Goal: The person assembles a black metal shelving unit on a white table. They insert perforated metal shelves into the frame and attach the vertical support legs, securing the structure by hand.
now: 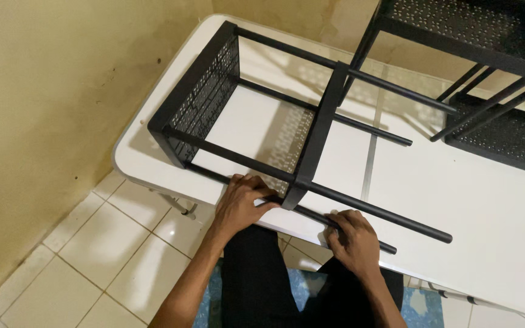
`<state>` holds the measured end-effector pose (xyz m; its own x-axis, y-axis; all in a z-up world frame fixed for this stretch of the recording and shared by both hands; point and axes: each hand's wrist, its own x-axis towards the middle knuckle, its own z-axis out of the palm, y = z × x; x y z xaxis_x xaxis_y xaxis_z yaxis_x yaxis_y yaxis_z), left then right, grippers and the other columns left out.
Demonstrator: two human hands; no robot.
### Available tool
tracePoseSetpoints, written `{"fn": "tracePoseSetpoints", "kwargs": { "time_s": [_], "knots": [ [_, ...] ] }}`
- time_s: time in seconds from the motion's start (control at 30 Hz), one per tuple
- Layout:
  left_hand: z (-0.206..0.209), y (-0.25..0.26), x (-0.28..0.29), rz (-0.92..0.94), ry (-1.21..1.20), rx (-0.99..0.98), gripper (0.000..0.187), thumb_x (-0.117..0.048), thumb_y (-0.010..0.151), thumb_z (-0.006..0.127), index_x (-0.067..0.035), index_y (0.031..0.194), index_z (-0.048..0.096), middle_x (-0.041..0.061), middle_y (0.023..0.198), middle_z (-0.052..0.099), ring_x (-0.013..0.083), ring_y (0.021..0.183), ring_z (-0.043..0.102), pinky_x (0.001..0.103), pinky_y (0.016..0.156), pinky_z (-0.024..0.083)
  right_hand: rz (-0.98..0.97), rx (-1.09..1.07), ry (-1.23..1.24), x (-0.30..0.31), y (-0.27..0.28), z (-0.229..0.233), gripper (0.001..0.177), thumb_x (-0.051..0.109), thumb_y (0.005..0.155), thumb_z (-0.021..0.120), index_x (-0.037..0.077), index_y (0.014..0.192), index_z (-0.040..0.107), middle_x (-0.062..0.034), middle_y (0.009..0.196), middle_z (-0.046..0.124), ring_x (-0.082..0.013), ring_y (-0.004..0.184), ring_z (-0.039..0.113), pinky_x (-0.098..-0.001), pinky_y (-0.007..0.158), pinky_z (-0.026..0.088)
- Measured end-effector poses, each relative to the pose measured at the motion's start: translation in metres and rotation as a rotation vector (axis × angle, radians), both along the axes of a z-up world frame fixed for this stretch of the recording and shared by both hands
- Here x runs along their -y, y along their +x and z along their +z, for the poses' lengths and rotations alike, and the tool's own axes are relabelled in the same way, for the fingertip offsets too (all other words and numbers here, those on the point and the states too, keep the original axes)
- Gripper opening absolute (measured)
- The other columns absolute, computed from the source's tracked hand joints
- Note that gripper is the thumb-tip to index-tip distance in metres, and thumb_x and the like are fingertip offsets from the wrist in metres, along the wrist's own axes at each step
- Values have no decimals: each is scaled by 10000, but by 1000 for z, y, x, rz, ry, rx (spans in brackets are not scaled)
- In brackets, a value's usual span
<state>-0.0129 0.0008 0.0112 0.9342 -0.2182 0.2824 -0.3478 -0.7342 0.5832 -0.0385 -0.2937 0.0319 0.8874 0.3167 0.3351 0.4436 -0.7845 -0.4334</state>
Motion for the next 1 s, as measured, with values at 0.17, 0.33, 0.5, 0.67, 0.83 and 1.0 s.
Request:
{"fn": "tracePoseSetpoints", "kwargs": {
  "time_s": [0.17,0.33,0.5,0.67,0.83,1.0],
  "knots": [
    [-2,0,1,22,4,-39,411,-476,788,803,-165,1055,816,60,1071,731,221,1071,627,428,1048,381,-19,-20,21,-4,-2,6,318,186,765,676,88,1051,774,-78,1002,707,-280,954,681,-394,844,546],
    [-7,-2,2,57,27,59,488,-493,764,831,-116,1071,793,82,1132,706,255,1138,599,442,1077,360,-13,-5,39,0,-5,6,308,182,783,684,74,1058,771,-79,1015,713,-274,947,673,-386,838,536],
    [4,-8,7,96,-28,143,497,-481,743,838,-119,1080,788,52,1187,666,267,1220,546,495,1097,311,-3,3,256,15,-4,-10,256,97,831,665,64,1061,771,-98,1044,710,-261,988,674,-376,871,540],
    [21,-37,23,187,-295,234,570,-492,851,797,-94,1245,691,77,1298,636,286,1284,516,491,1122,324,-15,-46,657,30,-6,-25,245,112,948,710,33,1179,682,-126,1127,672,-273,1200,672,-394,1017,512],
    [51,-34,37,115,-1304,-18,681,-561,954,653,-30,1364,535,123,1315,644,249,1270,565,435,1140,391,65,-160,1669,30,-21,10,569,218,901,673,43,1428,549,-118,1259,653,-236,1218,602,-412,1134,427],
    [78,-11,36,76,-1928,-72,476,-440,992,585,-63,1280,546,93,1171,631,227,1208,585,394,1127,436,-169,-156,1634,59,-21,41,344,246,1030,617,26,1294,610,-122,1192,641,-204,1144,602,-415,1008,444]
  ]
}}
